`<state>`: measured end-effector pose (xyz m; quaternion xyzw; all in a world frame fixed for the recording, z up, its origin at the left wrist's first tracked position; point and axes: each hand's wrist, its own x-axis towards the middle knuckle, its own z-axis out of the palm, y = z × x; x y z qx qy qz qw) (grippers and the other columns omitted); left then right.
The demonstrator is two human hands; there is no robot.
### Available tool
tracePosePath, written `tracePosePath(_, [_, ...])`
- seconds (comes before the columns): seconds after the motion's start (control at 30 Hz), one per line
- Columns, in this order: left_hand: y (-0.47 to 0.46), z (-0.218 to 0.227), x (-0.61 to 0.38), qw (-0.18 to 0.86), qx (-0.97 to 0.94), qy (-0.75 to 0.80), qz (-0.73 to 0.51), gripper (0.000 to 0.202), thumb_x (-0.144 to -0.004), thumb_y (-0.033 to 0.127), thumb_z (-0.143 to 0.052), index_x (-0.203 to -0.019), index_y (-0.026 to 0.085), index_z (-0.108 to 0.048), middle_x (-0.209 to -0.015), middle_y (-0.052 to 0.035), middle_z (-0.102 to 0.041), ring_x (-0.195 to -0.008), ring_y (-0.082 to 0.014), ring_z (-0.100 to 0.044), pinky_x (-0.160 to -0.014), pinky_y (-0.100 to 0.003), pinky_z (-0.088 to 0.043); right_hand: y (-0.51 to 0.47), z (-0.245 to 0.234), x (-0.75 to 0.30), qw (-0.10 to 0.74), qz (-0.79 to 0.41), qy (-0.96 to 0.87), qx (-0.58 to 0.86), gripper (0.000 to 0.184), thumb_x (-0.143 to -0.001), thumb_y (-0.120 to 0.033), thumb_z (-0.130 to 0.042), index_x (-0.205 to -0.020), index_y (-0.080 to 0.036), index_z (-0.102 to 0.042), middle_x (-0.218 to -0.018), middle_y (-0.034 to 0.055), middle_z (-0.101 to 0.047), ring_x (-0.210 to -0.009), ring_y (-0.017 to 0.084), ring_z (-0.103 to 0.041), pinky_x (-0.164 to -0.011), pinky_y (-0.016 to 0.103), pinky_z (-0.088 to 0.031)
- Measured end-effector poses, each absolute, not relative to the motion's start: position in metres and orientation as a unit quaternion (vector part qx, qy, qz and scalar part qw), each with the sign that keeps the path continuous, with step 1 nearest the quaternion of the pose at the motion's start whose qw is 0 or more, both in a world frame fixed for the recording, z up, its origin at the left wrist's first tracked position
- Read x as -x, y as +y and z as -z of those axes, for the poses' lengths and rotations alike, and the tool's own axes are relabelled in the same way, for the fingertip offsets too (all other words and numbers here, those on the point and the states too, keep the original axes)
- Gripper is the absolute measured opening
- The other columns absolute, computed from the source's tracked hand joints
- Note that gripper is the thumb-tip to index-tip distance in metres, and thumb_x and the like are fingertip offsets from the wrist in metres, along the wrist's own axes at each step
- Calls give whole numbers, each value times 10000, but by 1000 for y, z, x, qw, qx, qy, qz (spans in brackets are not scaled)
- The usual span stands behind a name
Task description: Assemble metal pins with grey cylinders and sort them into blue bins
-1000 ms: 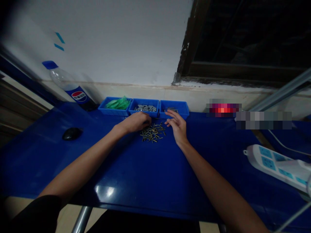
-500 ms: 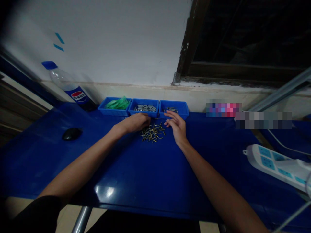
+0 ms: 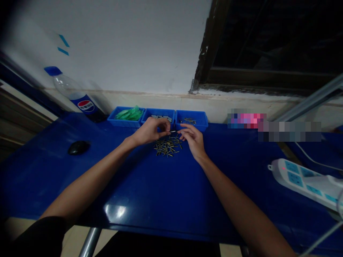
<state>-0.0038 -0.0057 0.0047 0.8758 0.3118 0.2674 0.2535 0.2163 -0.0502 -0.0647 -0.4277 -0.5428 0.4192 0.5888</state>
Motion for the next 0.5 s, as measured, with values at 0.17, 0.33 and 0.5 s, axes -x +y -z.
tracePosePath(0.17, [-9, -1, 1, 265, -874, 303, -272, 54, -843, 175, -648, -889, 148, -647, -805, -23, -708, -728, -135, -658, -712, -275, -493, -53, 61, -213, 549, -443, -568, 425, 242, -817, -380, -788, -1016, -247, -822, -883, 48, -813, -684, 179, -696, -652, 345, -562])
tracePosePath(0.33, [-9, 1, -1, 263, -877, 304, -263, 59, -852, 197, -665, -881, 149, -646, -807, -24, -711, -722, -140, -657, -709, -275, -492, -53, 63, -213, 552, -444, -564, 423, 218, -775, -405, -835, -921, -244, -844, -846, 56, -816, -676, 185, -712, -654, 349, -589])
tracePosePath(0.5, [-4, 9, 1, 222, -891, 335, -212, 150, -898, 235, -681, -1007, 134, -695, -880, -60, -755, -794, -177, -703, -761, -299, -518, -49, 66, -212, 595, -402, -522, 461, 236, -725, -389, -874, -886, -221, -839, -804, 56, -807, -661, 185, -713, -655, 346, -602])
